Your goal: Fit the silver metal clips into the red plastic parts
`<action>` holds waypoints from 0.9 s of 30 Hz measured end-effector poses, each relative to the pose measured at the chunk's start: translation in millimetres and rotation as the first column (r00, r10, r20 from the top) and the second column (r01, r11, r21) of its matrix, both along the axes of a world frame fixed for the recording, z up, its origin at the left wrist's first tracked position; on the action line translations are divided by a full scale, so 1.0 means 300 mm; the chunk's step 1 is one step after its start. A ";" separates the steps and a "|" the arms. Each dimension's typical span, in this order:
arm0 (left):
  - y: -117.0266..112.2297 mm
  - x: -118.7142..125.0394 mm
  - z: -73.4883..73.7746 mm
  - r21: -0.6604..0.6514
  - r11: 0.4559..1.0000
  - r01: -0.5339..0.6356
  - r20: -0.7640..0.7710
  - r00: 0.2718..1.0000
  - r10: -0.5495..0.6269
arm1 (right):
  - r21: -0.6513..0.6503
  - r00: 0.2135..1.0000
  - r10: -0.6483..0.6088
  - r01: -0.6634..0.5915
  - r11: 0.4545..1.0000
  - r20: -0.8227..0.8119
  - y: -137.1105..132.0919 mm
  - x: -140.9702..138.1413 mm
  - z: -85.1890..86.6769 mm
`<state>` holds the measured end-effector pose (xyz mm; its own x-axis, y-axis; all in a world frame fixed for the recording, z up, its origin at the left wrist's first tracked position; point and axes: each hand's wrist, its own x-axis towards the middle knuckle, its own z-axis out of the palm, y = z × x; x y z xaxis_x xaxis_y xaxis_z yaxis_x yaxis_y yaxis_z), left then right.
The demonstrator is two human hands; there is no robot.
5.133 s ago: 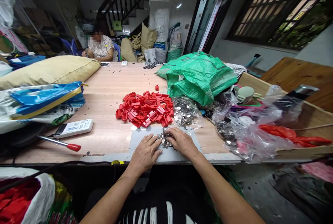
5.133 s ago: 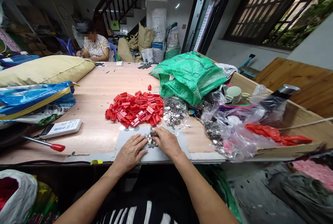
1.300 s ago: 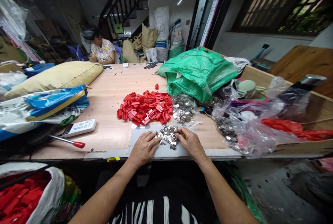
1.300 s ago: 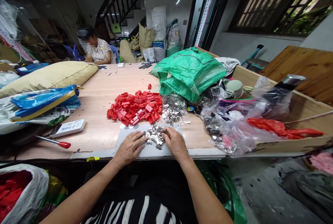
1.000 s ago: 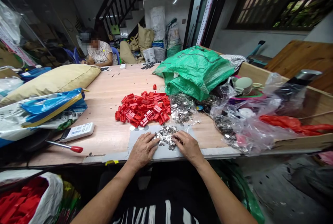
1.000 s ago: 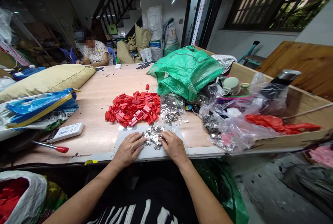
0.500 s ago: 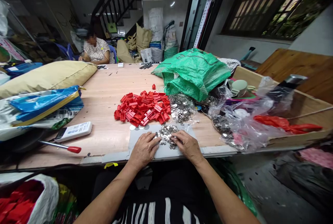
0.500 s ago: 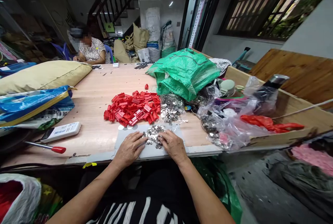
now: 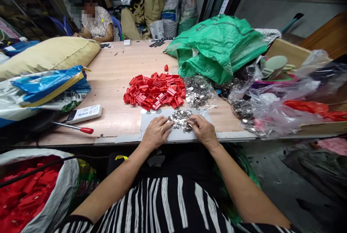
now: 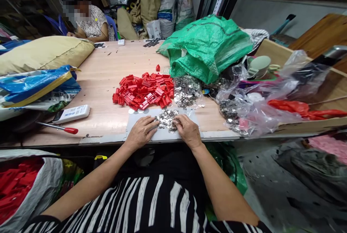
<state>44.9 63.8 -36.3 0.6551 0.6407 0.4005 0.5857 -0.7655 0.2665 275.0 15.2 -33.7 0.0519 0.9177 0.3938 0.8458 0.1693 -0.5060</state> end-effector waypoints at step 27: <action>-0.097 0.074 0.024 -0.067 0.986 0.151 -0.068 0.986 -0.155 | -0.034 0.985 0.174 -0.174 0.984 -0.008 -0.055 0.016 0.049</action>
<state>67.1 34.7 -29.1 0.7731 0.5525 0.3117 0.4824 -0.8311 0.2765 279.8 -1.3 -18.9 -0.1081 0.9260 0.3618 0.8025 0.2961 -0.5180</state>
